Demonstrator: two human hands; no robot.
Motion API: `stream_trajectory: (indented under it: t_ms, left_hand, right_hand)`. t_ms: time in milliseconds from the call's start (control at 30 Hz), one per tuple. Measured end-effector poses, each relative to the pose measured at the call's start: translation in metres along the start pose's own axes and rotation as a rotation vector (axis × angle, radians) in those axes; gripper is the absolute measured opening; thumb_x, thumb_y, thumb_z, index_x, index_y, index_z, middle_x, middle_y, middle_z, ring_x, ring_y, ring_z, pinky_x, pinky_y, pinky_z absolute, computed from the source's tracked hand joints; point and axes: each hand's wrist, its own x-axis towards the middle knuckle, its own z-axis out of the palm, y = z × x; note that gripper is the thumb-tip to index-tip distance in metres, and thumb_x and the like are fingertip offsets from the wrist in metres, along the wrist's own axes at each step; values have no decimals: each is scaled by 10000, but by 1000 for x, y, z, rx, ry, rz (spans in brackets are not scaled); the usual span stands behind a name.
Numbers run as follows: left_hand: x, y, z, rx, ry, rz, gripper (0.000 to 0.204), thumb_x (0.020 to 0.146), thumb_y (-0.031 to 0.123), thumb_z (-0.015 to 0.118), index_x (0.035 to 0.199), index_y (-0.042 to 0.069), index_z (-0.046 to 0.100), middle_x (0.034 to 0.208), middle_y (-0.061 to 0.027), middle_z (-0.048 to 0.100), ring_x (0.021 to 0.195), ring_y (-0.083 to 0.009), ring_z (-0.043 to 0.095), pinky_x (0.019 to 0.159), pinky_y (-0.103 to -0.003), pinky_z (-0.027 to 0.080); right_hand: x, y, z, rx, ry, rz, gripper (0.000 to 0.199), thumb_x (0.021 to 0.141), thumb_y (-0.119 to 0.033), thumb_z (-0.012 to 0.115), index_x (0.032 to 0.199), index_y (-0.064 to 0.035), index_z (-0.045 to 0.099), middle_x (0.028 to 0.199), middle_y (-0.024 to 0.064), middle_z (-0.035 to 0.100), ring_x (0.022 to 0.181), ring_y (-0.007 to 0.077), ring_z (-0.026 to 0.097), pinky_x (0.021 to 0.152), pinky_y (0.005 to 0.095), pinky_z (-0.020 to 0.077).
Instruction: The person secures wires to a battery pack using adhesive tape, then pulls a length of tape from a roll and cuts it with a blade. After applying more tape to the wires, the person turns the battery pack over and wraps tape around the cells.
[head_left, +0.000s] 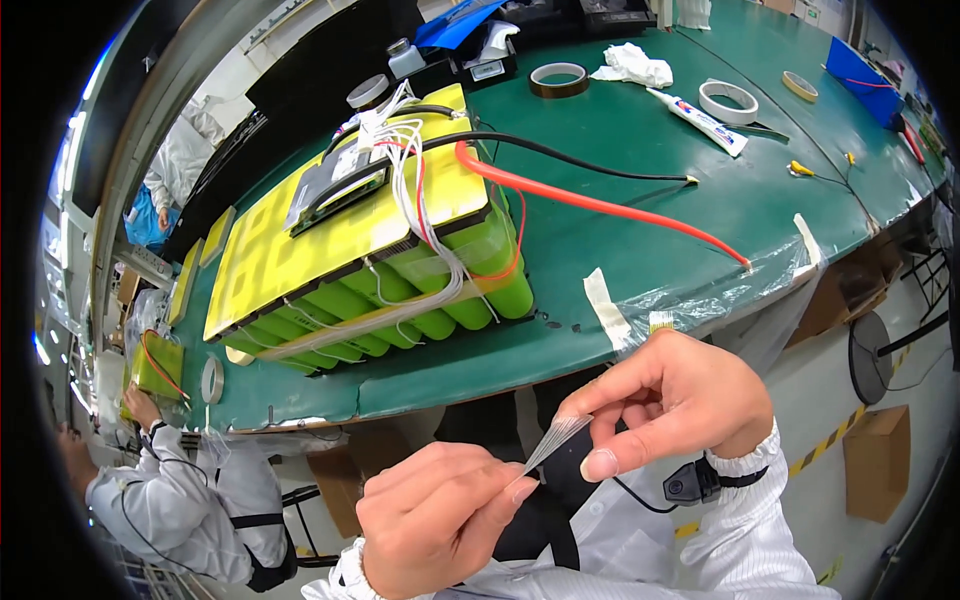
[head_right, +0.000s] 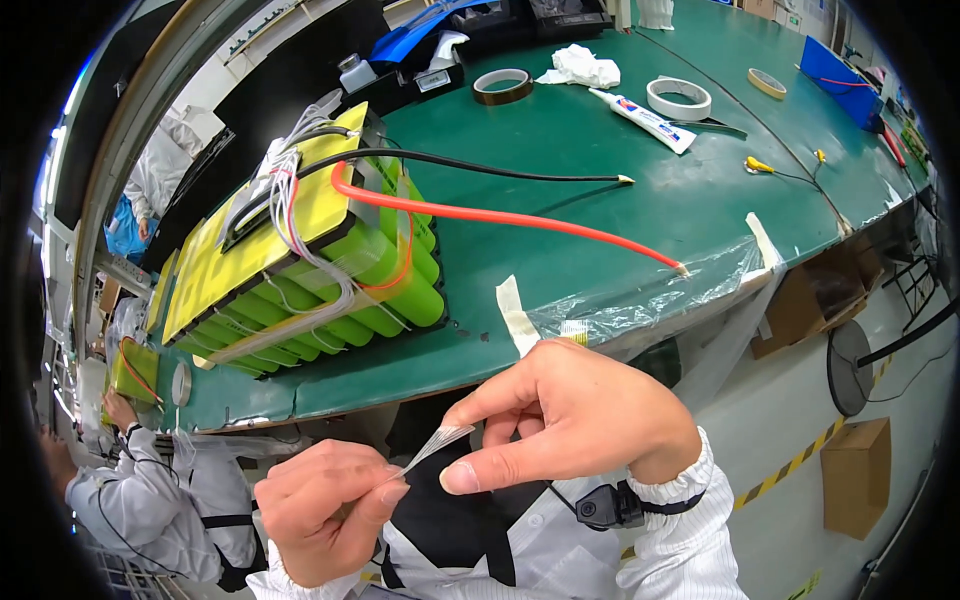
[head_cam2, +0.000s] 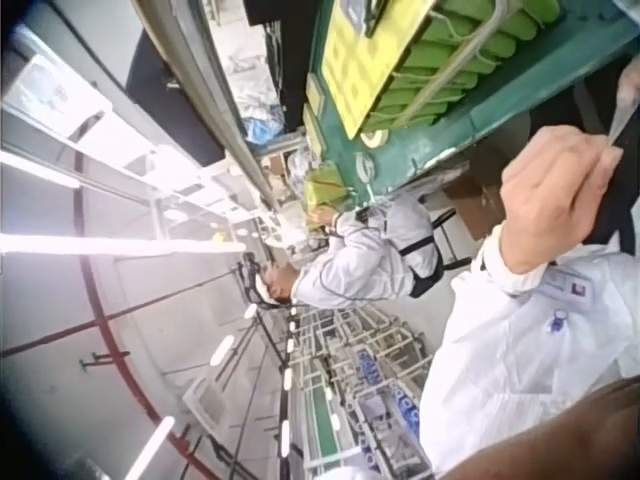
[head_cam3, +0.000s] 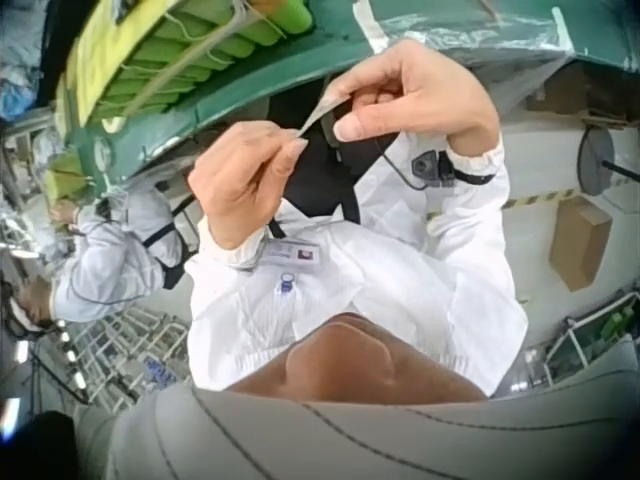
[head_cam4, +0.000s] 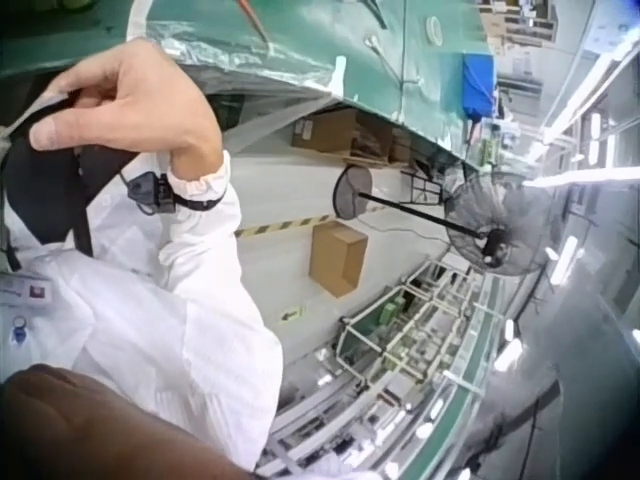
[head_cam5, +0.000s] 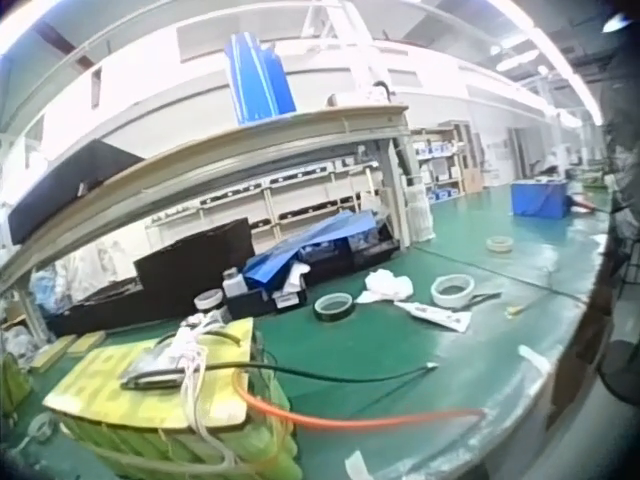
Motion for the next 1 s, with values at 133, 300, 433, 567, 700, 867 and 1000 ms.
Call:
stream_trajectory:
  t_ms: [133,300,433,567,700,867,1000]
  left_hand:
    - [7,5,-8,-55,-33,79,77,860,-12,707,853,-49,639,782,-149,663,682,-245,641,619,-322,510]
    - [4,30,4,-543,403,-674,89,800,-37,753,840,-57,677,766,-154,687,685,-277,677,607,-319,532]
    - [-1,4,-26,-295,70,-180,52,856,2,737,872,-35,704,799,-129,709,686,-299,679,616,-314,544]
    - [-4,-19,-14,-403,58,-338,181,924,57,658,853,-109,670,752,-205,670,623,-198,662,554,-279,572]
    - [10,-28,-2,-287,199,-334,57,830,1,757,847,-37,718,714,-107,702,586,-145,644,542,-237,495]
    - [26,-47,10,9,340,-160,63,823,5,763,865,-26,727,708,-101,700,573,-150,643,530,-249,493]
    - [26,-50,15,-10,395,-252,198,782,49,823,908,-61,717,730,-93,700,604,-117,649,566,-223,516]
  right_hand:
    - [8,-2,-5,69,-47,44,448,786,-263,850,1094,32,713,704,14,693,535,9,479,502,195,368]
    - [10,4,-3,141,-42,-81,596,659,3,864,1219,36,663,897,101,736,516,-17,433,476,158,318]
    - [20,10,13,173,136,-272,736,658,-38,884,1315,54,564,897,98,717,524,-12,422,488,164,334]
    - [35,24,22,34,343,-550,401,747,-70,854,1102,12,687,802,61,696,524,20,485,480,179,363]
    - [38,14,28,-297,621,-758,104,794,-49,801,874,-20,742,720,59,675,530,78,559,456,206,387]
    - [55,17,34,-454,824,-844,90,793,-40,791,857,-21,731,742,67,672,550,109,582,457,240,430]
    - [65,15,31,-596,875,-911,103,788,-44,791,841,-7,710,760,95,669,575,160,592,489,258,449]
